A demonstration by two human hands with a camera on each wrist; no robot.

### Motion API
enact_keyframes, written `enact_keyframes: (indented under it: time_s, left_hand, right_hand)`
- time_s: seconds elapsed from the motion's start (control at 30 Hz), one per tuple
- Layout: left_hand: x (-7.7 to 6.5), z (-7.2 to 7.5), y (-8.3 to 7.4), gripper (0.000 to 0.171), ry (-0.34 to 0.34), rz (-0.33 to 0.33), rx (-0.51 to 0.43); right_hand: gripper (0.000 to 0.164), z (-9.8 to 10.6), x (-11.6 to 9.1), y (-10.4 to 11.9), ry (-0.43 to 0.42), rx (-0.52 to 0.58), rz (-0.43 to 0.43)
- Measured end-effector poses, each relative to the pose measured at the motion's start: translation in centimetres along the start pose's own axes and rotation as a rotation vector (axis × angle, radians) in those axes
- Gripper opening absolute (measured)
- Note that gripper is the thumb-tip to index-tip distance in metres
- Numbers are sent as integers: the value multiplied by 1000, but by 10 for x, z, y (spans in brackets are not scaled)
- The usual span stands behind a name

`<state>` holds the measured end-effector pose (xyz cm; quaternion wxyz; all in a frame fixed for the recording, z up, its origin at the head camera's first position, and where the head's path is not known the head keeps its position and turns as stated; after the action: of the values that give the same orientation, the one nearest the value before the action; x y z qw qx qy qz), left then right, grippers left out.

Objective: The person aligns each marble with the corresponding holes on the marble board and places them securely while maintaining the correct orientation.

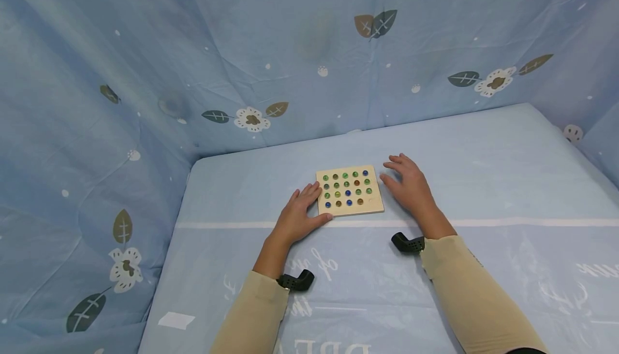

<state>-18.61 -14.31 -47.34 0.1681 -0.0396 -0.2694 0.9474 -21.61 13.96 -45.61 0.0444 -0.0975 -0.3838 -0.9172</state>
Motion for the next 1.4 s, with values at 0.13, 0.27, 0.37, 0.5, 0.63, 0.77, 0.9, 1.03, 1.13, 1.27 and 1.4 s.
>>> enact_keyframes:
  time_s: [0.13,0.27,0.37,0.5,0.63,0.77,0.9,1.03,1.13,1.27,1.4]
  left_hand:
    - [0,0,0,85,-2,0,-1]
    - [0,0,0,85,-5,-3,-4]
    - [0,0,0,85,-7,-5,-4]
    - [-1,0,0,85,-3,-2,-10]
    - [-1,0,0,85,3,2,-10]
    - [-1,-1,0,85,8,-3,-3]
    - [-1,-1,0,85,6,-6,-4]
    - [0,0,0,85,2,-5,-6]
    - [0,0,0,85,5,-3,-2]
    - [0,0,0,85,7,-1,3]
    - [0,0,0,85,3,0,-2]
  right_hand:
    - [49,0,2,-6,35,-38,-80]
    - [57,-1,3,-8,79,-63,-125]
    - [62,-1,4,-12,102,-80,-144]
    - [64,-2,4,-16,119,-106,-161]
    - [64,-4,5,-20,136,-120,-175]
    - [64,-5,4,-21,151,-133,-186]
    - [60,-4,4,-21,140,-137,-196]
    - [53,-3,4,-19,117,-132,-193]
    - [47,-1,4,-18,103,-127,-185]
    - [41,-1,4,-19,90,-124,-179]
    - [38,0,4,-19,81,-122,-170]
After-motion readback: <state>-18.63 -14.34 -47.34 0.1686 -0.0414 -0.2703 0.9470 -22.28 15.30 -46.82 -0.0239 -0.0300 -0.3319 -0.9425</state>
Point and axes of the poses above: each hand's wrist, its own x-axis towards the middle knuckle, its own z-axis out of the back of the hand, y = z × x, the point moved 5 cm from there along x, towards the middle knuckle, and after that the axes turned 2 degrees about -y, right-handed, at the moved point
